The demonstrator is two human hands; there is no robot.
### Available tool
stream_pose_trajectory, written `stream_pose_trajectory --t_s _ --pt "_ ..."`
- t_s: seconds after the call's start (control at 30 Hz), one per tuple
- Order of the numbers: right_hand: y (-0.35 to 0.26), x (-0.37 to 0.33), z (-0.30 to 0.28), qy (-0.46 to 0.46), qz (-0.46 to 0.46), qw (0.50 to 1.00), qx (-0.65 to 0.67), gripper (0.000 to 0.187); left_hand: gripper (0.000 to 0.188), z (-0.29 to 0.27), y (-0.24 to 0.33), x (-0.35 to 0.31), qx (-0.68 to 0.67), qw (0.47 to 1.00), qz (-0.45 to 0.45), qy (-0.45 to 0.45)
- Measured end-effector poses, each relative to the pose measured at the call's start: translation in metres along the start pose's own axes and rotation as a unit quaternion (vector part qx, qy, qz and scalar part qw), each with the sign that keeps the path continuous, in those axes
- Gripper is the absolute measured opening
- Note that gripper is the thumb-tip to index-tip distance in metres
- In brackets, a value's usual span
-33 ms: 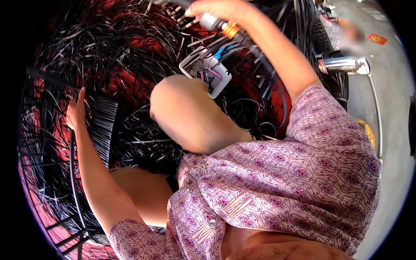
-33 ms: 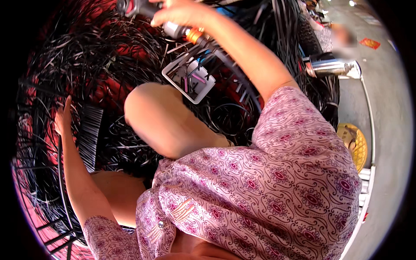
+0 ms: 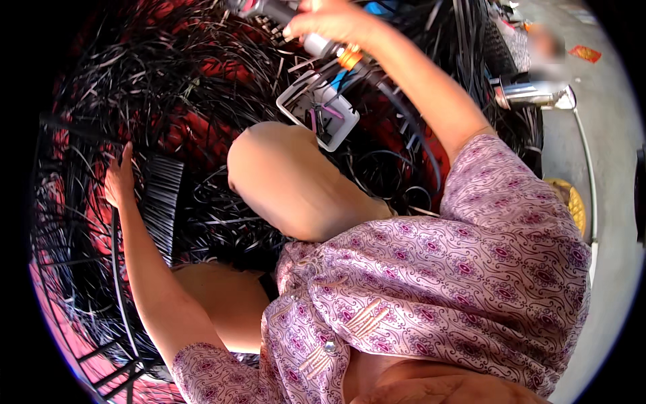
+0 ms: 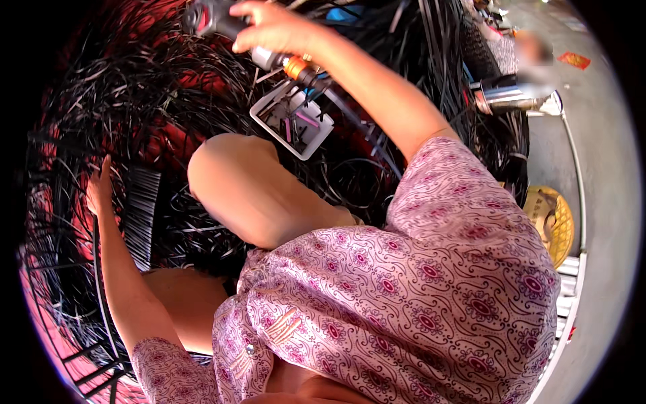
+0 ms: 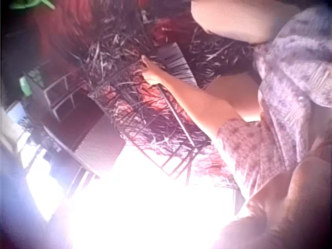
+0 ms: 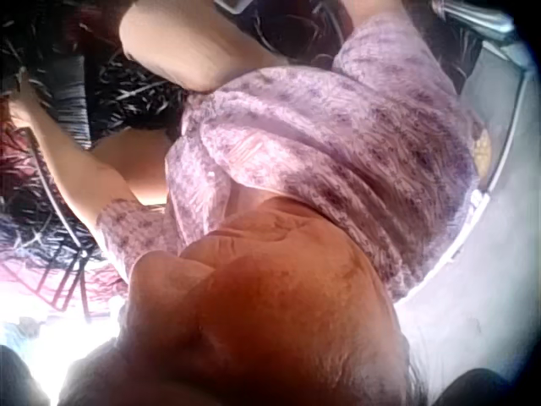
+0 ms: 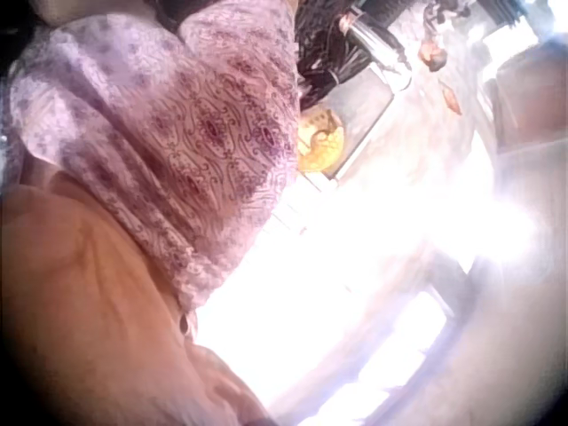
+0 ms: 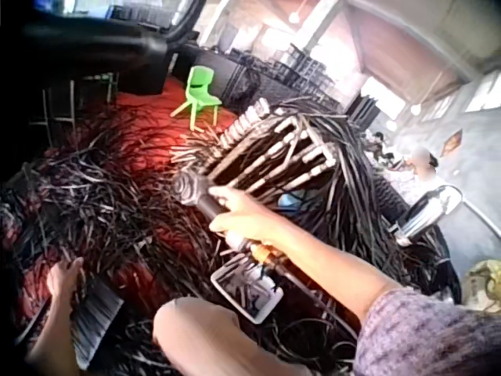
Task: The person sits on the floor assembling a black wicker chair. They attach thin black wicker strips to the chair frame using a pneumatic nail gun and trim the excess with pliers. The person repeatedly picks up strips, staples them to the frame, and cuts them to length.
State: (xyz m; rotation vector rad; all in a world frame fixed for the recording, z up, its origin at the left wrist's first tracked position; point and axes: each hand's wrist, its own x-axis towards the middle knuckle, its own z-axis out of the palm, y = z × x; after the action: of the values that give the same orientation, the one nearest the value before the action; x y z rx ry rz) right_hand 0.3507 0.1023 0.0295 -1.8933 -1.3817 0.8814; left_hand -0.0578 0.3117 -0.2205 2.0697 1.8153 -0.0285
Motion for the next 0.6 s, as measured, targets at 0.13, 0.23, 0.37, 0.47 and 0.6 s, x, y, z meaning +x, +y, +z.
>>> stream_pose_trajectory --t_s 0.13,0.23,0.37,0.47,0.6 --pt "0.122 -0.041 0.036 0.042 0.087 0.995 0.036 0.074 0.088 -0.009 0.020 -0.008 0.020 1.000 0.015 0.017" --pt "0.172 -0.090 0.062 0.023 0.258 0.965 -0.039 0.074 0.086 -0.021 0.033 -0.007 0.026 1.000 0.008 0.010" --pt "0.233 -0.149 0.078 0.028 0.287 0.948 -0.132 0.074 0.090 -0.041 0.033 -0.007 -0.003 1.000 0.009 0.024" --pt "0.210 -0.152 0.069 0.055 0.378 0.917 -0.115 0.067 0.095 -0.042 0.033 -0.009 0.022 0.999 -0.024 -0.013" --pt "0.235 -0.131 0.076 0.138 0.240 0.951 -0.139 0.064 0.096 -0.040 0.045 -0.016 0.026 0.999 -0.005 0.043"
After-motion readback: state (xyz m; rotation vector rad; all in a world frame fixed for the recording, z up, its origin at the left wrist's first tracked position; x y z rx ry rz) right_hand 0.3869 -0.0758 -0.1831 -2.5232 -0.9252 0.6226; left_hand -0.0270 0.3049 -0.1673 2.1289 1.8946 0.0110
